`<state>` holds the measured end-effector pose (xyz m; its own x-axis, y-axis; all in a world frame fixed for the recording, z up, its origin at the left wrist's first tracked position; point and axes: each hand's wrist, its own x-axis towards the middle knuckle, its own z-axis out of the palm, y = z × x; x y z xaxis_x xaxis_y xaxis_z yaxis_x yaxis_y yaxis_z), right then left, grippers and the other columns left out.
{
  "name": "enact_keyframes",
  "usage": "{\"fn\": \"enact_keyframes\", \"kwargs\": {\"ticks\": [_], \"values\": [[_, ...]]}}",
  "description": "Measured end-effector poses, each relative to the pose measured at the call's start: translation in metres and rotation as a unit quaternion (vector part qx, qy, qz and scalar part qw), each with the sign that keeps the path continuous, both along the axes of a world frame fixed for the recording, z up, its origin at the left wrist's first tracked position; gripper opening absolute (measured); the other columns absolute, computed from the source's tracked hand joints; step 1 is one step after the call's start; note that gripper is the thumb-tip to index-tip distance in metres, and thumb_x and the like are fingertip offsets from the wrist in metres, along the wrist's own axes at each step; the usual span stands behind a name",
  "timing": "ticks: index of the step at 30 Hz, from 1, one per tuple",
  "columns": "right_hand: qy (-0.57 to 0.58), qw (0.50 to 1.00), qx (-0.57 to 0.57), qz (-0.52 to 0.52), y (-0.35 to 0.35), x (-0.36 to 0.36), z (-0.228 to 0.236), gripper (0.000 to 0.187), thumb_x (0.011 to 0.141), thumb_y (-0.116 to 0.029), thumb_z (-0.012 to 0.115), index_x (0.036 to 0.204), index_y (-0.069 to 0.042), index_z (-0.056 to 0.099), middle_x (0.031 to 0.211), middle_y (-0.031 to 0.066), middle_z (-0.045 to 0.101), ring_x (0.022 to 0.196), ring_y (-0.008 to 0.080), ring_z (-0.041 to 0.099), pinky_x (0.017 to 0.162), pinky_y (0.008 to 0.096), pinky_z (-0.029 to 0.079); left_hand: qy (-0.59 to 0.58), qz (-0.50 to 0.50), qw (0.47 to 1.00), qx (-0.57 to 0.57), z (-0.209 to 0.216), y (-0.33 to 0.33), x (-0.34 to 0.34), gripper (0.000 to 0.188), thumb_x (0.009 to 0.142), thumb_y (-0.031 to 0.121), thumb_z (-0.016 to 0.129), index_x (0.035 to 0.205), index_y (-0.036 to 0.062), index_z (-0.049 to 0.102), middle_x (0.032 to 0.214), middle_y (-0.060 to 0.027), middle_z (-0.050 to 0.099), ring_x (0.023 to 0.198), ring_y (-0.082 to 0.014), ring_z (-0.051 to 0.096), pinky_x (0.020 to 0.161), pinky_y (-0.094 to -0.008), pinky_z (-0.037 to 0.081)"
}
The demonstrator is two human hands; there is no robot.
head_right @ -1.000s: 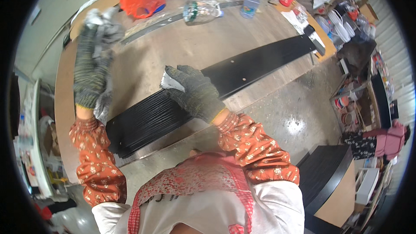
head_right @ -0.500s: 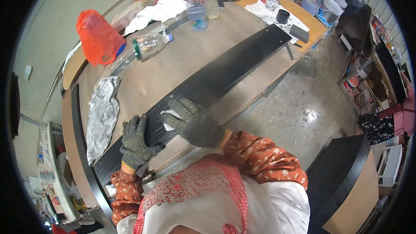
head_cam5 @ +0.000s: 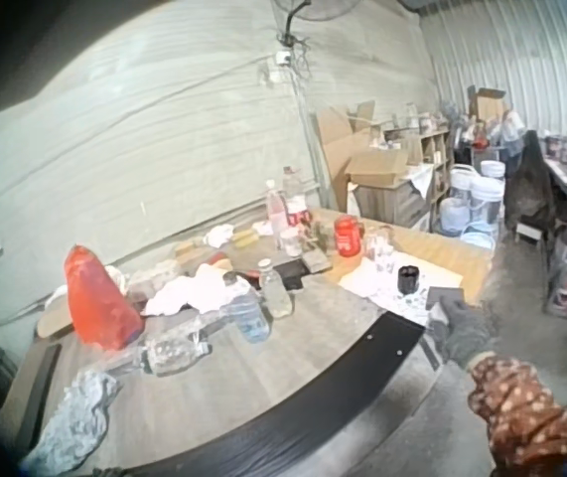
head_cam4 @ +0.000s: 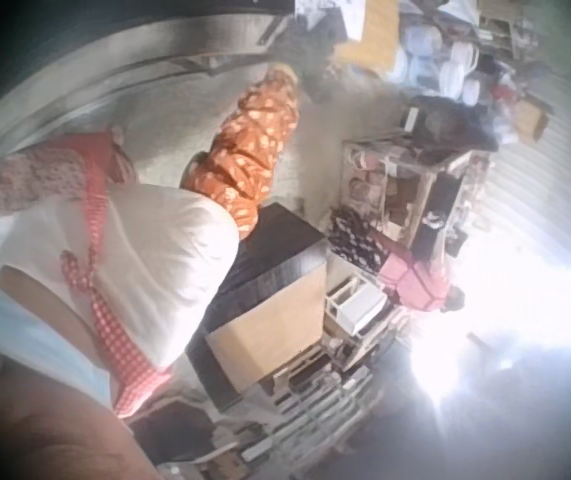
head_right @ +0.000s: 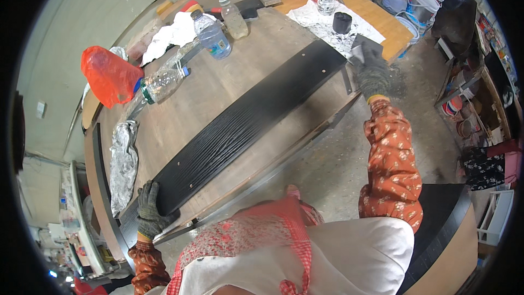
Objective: The person applies a dark stain to a long, curved wooden piece using a foam brush, then wipes the surface with a cloth. They repeatedly dip the brush into a container of stain and spread it along the wood grain, occasionally flipping the piece to work on different sides.
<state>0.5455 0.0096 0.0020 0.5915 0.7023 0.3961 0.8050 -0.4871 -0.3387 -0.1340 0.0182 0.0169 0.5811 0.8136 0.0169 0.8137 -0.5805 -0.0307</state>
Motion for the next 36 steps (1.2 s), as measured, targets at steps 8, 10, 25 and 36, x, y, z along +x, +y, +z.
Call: {"fn": "enact_keyframes", "kwargs": {"ticks": [8,10,25,36], "values": [[0.034,0.898,0.282,0.337,0.014,-0.131,-0.001,0.056,0.083,-0.028,0.077,0.13,-0.006,0.055,0.124,0.0178,0.062,0.116,0.0351,0.058,0.098,0.0457,0.046,-0.014,-0.022,1.0,0.012,0.015,0.002,0.105,0.103,0.069,0.05,0.08,0.145,-0.0014,0.034,0.141,-0.0282,0.042,0.134,-0.0453,0.039,0.114,-0.0599,0.023],[0.042,0.897,0.254,0.36,0.021,-0.155,-0.006,0.056,0.083,-0.026,0.076,0.131,-0.005,0.055,0.125,0.0183,0.061,0.117,0.035,0.057,0.101,0.046,0.045,-0.035,-0.032,0.999,-0.014,0.03,0.011,0.119,0.101,0.07,0.047,0.082,0.145,-0.0015,0.035,0.145,-0.0264,0.04,0.136,-0.0438,0.038,0.115,-0.0554,0.024],[0.193,0.938,0.182,0.221,-0.008,-0.09,0.02,0.048,0.098,-0.02,0.057,0.14,0.002,0.049,0.144,0.0154,0.051,0.133,0.0236,0.047,0.109,0.0345,0.037,-0.204,0.418,0.885,0.029,-0.027,0.219,-0.109,0.104,0.068,0.051,0.082,0.143,-0.0049,0.037,0.124,-0.0313,0.059,0.118,-0.04,0.057,0.097,-0.0431,0.046],[0.205,0.942,0.062,0.26,0.056,-0.04,0.053,0.049,0.097,-0.026,0.061,0.14,-0.005,0.051,0.139,0.0135,0.054,0.13,0.0248,0.048,0.111,0.0337,0.034,-0.337,0.368,0.859,0.116,0.036,0.182,-0.25,0.027,0.092,0.016,0.062,0.113,-0.0008,0.064,0.09,-0.0078,0.069,0.073,-0.0157,0.061,0.068,-0.0299,0.049]]}}
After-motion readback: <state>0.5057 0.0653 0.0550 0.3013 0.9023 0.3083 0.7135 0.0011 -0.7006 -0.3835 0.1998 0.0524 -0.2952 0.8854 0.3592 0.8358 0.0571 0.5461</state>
